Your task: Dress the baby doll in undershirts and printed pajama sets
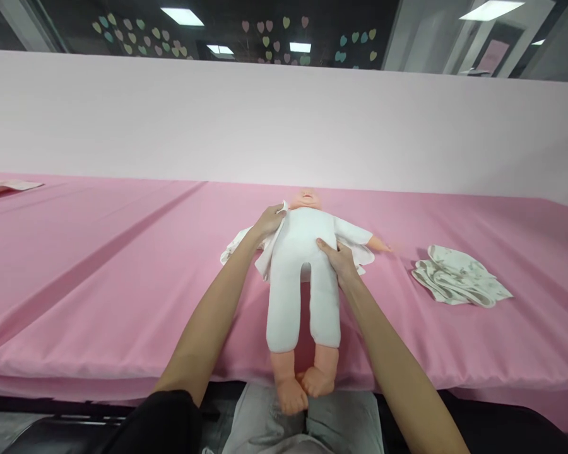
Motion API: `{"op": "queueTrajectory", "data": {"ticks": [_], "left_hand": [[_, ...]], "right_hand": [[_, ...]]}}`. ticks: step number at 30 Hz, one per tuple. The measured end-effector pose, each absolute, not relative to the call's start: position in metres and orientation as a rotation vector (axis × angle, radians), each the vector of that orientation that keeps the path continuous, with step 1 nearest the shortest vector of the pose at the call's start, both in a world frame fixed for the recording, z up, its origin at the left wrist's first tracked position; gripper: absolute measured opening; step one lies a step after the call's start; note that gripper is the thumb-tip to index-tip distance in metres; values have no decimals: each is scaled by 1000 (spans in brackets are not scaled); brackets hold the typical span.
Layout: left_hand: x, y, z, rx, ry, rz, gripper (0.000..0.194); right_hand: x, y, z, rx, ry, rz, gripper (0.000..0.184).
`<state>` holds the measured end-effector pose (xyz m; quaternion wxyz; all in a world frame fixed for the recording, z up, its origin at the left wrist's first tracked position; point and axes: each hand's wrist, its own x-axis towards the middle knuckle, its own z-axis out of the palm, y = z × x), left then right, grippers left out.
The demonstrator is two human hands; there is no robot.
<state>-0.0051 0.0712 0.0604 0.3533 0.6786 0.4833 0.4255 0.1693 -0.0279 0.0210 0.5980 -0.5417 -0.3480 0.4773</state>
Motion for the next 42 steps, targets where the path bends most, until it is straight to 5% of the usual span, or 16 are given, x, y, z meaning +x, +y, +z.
{"op": "queueTrajectory", "data": {"ticks": [15,22,29,34,42], "left_hand": [[21,42,98,1590,1075,978,25],[46,8,106,1612,818,772,81],[51,0,107,2217,931,526,52],[57,18,78,2612,1536,486,50],[54,35,62,2497,1825,588,39]], "right_hand": [[163,-21,11,-1185,-876,1151,28],[165,-12,3,-1184,-879,1161,29],[163,-7,-3,-1159,-835,1178,27],[163,-6,-3,-993,-795,1239,34],[157,-13,-1,-1052,-764,1250,29]]}}
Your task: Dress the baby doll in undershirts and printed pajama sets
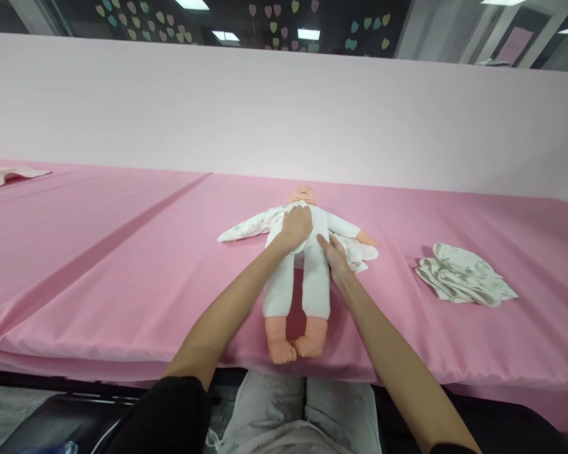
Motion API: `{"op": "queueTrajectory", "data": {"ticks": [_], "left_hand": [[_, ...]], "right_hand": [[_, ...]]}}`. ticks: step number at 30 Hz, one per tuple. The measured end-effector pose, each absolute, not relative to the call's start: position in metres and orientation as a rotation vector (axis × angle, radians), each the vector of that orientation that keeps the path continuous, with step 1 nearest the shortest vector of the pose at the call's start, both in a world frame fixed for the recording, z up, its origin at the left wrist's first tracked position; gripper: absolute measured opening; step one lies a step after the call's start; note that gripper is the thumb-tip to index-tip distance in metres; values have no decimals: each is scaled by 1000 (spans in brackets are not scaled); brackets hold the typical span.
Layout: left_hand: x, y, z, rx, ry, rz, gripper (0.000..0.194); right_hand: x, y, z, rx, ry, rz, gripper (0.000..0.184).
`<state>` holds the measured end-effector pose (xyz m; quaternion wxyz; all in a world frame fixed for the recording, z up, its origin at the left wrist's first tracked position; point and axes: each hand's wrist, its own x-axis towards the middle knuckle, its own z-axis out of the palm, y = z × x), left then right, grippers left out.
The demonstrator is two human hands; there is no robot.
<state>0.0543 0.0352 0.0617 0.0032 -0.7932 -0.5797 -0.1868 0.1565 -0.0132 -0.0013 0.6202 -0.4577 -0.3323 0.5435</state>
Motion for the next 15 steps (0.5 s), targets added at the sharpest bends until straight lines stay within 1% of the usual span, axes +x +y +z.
{"op": "queueTrajectory", "data": {"ticks": [5,8,11,13,15], "left_hand": [[40,49,61,-2432,-1857,-774,46],[32,55,64,-2408,-1882,-1104,52],[31,57,68,-2427,-1838,-1518,53],[34,56,69,-2463,-1770,-1668,52],[39,52,69,-2516,-1684,-1714,51]], "right_hand": [[154,-11,-4,-1025,-753,1229,31],[153,-12,-4,-1026,-787,1206,34],[152,-15,-5,-1009,-858,1173,36],[151,-16,-5,-970,-893,1159,39],[151,-16,-5,-937,-914,1152,41]]}}
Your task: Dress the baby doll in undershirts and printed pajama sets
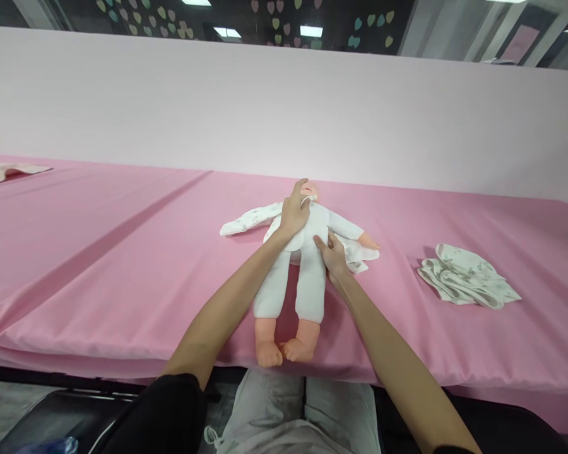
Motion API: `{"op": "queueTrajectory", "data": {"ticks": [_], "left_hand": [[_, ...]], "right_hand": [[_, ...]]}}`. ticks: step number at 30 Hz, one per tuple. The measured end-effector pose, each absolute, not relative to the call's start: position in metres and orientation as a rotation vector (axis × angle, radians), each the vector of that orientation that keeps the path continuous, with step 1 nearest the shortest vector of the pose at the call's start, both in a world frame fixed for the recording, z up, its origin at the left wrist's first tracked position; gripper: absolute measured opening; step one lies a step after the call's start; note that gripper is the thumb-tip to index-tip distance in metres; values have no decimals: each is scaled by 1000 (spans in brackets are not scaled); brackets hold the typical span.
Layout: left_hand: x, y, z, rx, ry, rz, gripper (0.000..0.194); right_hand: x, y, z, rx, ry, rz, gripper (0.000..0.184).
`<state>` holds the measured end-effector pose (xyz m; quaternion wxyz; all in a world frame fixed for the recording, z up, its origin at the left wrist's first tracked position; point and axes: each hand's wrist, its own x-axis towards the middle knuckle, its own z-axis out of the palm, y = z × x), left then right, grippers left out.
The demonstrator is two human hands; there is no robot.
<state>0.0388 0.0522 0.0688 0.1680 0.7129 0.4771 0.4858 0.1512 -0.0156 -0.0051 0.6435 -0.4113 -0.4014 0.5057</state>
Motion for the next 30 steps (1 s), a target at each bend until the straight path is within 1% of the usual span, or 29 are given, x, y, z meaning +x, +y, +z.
{"op": "queueTrajectory", "data": {"ticks": [3,7,10,13,15,18,22,26,30], "left_hand": [[45,47,68,2082,1291,1356,50],[47,45,66,2079,1308,1319,51],[48,49,61,2047,1355,1299,51],[50,50,54,2096,1324,1281,50],[55,48,48,2252,1275,1205,47],[63,41,40,2626,1305,957,41],[70,32,35,2952,1349,685,34],[70,29,38,2965,1400,630,33],[70,25,43,2916,1474,650,30]], "right_hand": [[153,-14,-6,-920,-950,1148,43],[154,-11,-8,-918,-964,1152,38],[155,-8,-12,-905,-932,1198,35],[158,-6,-12,-898,-923,1264,37],[160,-5,-10,-896,-922,1299,40],[163,-5,-9,-932,-886,1314,44],[165,-3,-12,-1002,-884,1242,44],[166,0,-16,-1006,-941,1159,42],[167,0,-16,-962,-954,1184,43]]}}
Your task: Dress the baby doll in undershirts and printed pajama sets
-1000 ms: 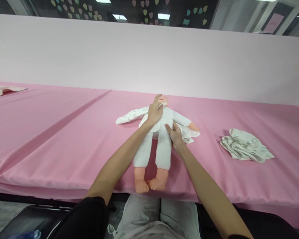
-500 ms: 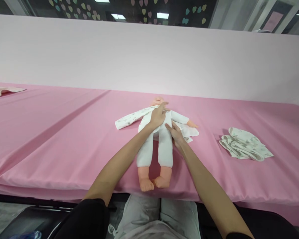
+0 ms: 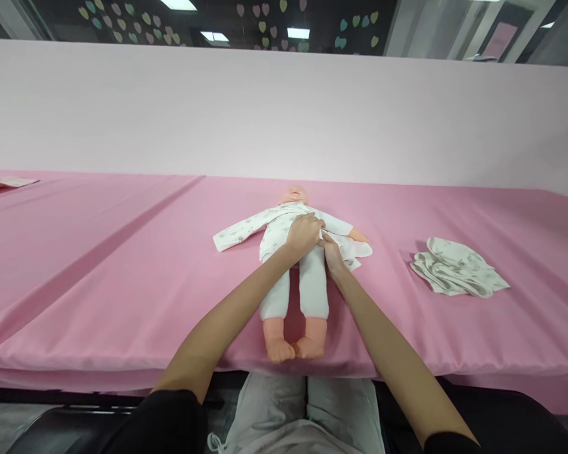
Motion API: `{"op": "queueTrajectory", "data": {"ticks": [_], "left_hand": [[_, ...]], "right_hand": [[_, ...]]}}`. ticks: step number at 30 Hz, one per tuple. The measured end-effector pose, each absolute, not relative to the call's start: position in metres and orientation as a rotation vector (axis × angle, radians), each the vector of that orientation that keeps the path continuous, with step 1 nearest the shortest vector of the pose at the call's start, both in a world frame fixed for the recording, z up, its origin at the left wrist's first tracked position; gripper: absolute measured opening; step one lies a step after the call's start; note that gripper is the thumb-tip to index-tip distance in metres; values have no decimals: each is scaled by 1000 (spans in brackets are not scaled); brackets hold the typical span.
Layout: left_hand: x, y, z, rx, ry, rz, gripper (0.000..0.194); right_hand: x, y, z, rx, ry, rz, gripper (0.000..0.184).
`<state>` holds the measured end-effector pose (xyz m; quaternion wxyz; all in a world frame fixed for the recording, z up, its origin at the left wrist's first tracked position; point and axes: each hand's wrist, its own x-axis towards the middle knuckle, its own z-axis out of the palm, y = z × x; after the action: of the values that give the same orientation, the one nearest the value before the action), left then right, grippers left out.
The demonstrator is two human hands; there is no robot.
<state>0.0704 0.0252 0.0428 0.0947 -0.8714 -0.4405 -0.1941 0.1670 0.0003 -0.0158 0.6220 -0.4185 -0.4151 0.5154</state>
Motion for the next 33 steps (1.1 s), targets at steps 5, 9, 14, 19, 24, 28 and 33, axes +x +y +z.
{"op": "queueTrajectory", "data": {"ticks": [5,9,14,19,24,28,33], "left_hand": [[70,18,54,-2342,-1484,-543,26],[59,16,69,-2299,-1719,-451,32],[38,25,87,-2506,-1569,-899,37],[39,32,85,-2547,-1336,-1061,37],[50,39,52,-2695,-1108,-620,33],[54,42,35,-2621,-1071,-547,35],[54,39,37,-2601,-1109,-510,36]], "right_hand": [[167,0,-15,-899,-897,1283,45],[167,0,-15,-836,-873,1347,48],[168,-1,-14,-895,-893,1323,47],[167,0,-14,-916,-957,1283,47],[170,6,-23,-1288,-1151,898,40],[179,13,-24,-1585,-1324,576,38],[183,31,-15,-1877,-1700,262,32]]}}
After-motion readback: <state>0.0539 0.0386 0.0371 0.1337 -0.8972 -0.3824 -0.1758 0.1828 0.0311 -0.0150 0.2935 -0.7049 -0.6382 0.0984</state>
